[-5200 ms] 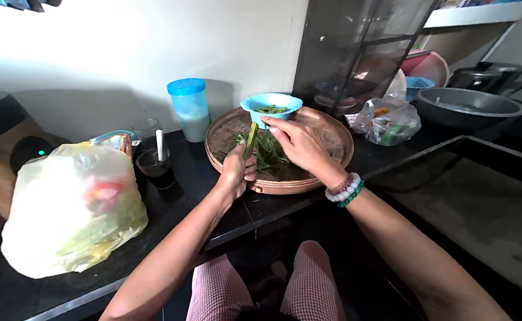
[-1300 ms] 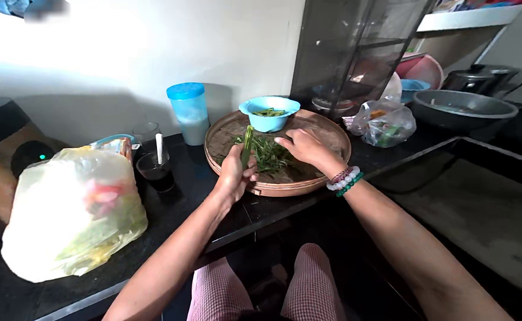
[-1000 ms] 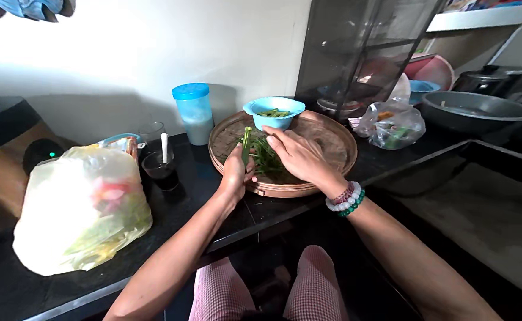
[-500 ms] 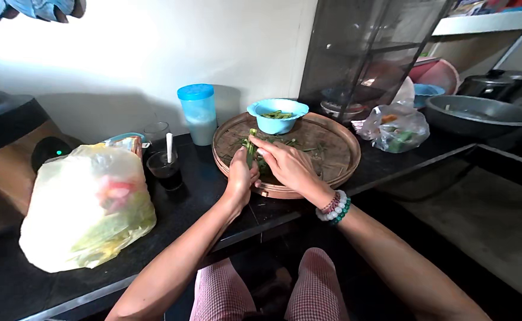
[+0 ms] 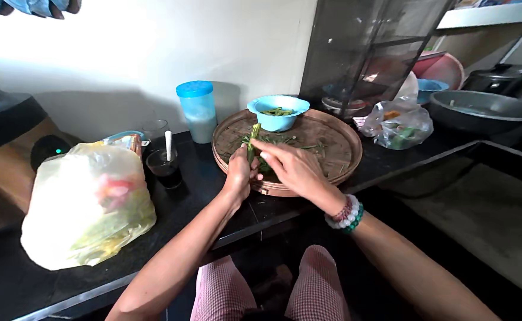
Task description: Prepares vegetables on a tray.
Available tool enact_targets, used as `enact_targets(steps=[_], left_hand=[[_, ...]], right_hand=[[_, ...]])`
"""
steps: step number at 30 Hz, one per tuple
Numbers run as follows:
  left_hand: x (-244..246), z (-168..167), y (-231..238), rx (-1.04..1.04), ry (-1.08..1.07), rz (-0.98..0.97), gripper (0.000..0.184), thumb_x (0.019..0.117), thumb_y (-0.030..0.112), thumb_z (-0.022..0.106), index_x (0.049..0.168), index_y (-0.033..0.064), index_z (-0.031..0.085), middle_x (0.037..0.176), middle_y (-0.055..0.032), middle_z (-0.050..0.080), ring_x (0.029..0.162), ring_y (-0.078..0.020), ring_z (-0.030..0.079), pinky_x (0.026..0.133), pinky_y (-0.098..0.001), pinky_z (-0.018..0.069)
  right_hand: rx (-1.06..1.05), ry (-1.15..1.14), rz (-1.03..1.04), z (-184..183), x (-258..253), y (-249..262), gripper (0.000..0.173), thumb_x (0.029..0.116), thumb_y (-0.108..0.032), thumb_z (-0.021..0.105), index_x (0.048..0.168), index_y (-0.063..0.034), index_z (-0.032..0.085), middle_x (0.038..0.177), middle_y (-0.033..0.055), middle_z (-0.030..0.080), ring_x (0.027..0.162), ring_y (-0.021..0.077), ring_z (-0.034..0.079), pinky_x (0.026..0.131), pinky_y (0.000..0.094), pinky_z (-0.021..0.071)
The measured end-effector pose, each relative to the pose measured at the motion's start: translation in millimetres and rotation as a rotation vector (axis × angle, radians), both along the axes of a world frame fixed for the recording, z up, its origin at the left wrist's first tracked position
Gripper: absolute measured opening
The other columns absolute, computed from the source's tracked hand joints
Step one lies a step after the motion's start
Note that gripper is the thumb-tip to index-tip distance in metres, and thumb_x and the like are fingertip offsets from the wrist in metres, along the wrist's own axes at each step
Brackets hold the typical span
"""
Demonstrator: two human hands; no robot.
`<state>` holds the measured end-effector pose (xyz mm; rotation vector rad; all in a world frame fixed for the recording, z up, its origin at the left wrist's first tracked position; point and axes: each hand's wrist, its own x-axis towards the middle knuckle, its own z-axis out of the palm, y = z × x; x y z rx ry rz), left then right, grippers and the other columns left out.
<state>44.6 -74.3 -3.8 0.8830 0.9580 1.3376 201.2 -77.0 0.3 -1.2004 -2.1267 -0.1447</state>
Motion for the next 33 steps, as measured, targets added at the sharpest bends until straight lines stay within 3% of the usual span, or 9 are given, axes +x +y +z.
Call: enact_targets(steps=[3,8,12,14,16,20,26,29,33], left_hand=[[1,-3,0,0.024,0.057,0.06,0.041,0.1131,0.043,0.028,0.101,0.0111,0.051,0.057,0.0016,0.039,0.043,-0.0089,0.039,0.042,-0.0223,0.0407],[1,-6,0,0.087,0.235,0.119,0.044,0.113,0.045,0.025,0.11,0.0111,0.052,0.06,-0.0006,0.04,0.046,-0.013,0.042,0.045,-0.0275,0.0436],[5,-6,-7,0.088,0.274,0.08,0.048,0.1135,0.042,0.026,0.111,0.0054,0.057,0.06,-0.0015,0.045,0.046,-0.0129,0.047,0.045,-0.0282,0.0487],[6,-6,-8,0.078,0.196,0.019,0.05,0.1137,0.042,0.024,0.108,0.0054,0.057,0.057,0.0012,0.04,0.044,-0.0109,0.042,0.044,-0.026,0.0456],[3,-1,-8,0.058,0.076,-0.056,0.052,0.1135,0.043,0.021,0.107,0.0052,0.057,0.055,0.0031,0.038,0.042,-0.0084,0.04,0.043,-0.0224,0.0424],[1,7,-5,-0.009,-0.067,-0.078,0.047,0.1137,0.041,0.023,0.112,0.0049,0.053,0.057,0.0013,0.043,0.039,-0.0063,0.038,0.039,-0.0188,0.0395],[0,3,-3,-0.003,-0.088,-0.081,0.036,0.1137,0.039,0.027,0.101,0.0143,0.049,0.053,0.0046,0.032,0.037,-0.0055,0.03,0.036,-0.018,0.0311],[-1,4,-5,0.0,-0.062,-0.111,0.04,0.1137,0.04,0.024,0.096,0.014,0.048,0.052,0.0055,0.029,0.037,-0.005,0.028,0.036,-0.0177,0.0283],[6,1,-11,-0.05,-0.083,-0.211,0.043,0.1139,0.038,0.022,0.097,0.01,0.05,0.051,0.0064,0.029,0.036,-0.0034,0.028,0.035,-0.016,0.0288]], right_hand=[[0.017,-0.048,-0.003,-13,-6,-3,0.041,0.1091,-0.041,0.043,0.149,-0.0455,0.052,0.084,0.0057,0.065,0.062,0.0252,0.062,0.05,0.0463,0.0476],[0.061,-0.064,-0.046,-9,-5,4,0.04,0.1088,-0.043,0.043,0.147,-0.0481,0.052,0.082,0.0055,0.064,0.061,0.025,0.061,0.05,0.0446,0.0463],[0.042,-0.014,-0.094,3,9,16,0.039,0.1093,-0.039,0.045,0.147,-0.0406,0.056,0.094,0.0116,0.071,0.07,0.0341,0.066,0.055,0.0544,0.0494],[0.026,0.015,-0.11,10,21,17,0.038,0.1096,-0.036,0.046,0.146,-0.0324,0.058,0.093,0.0148,0.069,0.073,0.0374,0.066,0.055,0.0557,0.0482],[0.028,0.041,-0.112,14,28,20,0.039,0.1101,-0.037,0.045,0.146,-0.031,0.059,0.09,0.0145,0.068,0.072,0.0366,0.065,0.055,0.0546,0.048],[0.022,0.049,-0.03,11,20,11,0.039,0.1101,-0.037,0.042,0.147,-0.0386,0.057,0.101,0.0083,0.073,0.081,0.0311,0.07,0.063,0.0564,0.0532],[0.01,0.003,0.047,-13,3,1,0.04,0.1094,-0.04,0.042,0.147,-0.0451,0.054,0.086,0.0043,0.068,0.068,0.0235,0.065,0.055,0.0467,0.0508],[0.017,0.03,0.03,-11,4,10,0.039,0.1094,-0.04,0.043,0.147,-0.0452,0.055,0.089,0.0058,0.07,0.07,0.0262,0.067,0.056,0.0492,0.0517],[-0.042,0.099,-0.012,2,25,17,0.039,0.1101,-0.035,0.045,0.147,-0.0333,0.058,0.104,0.0128,0.074,0.083,0.0361,0.07,0.066,0.0596,0.0533]])
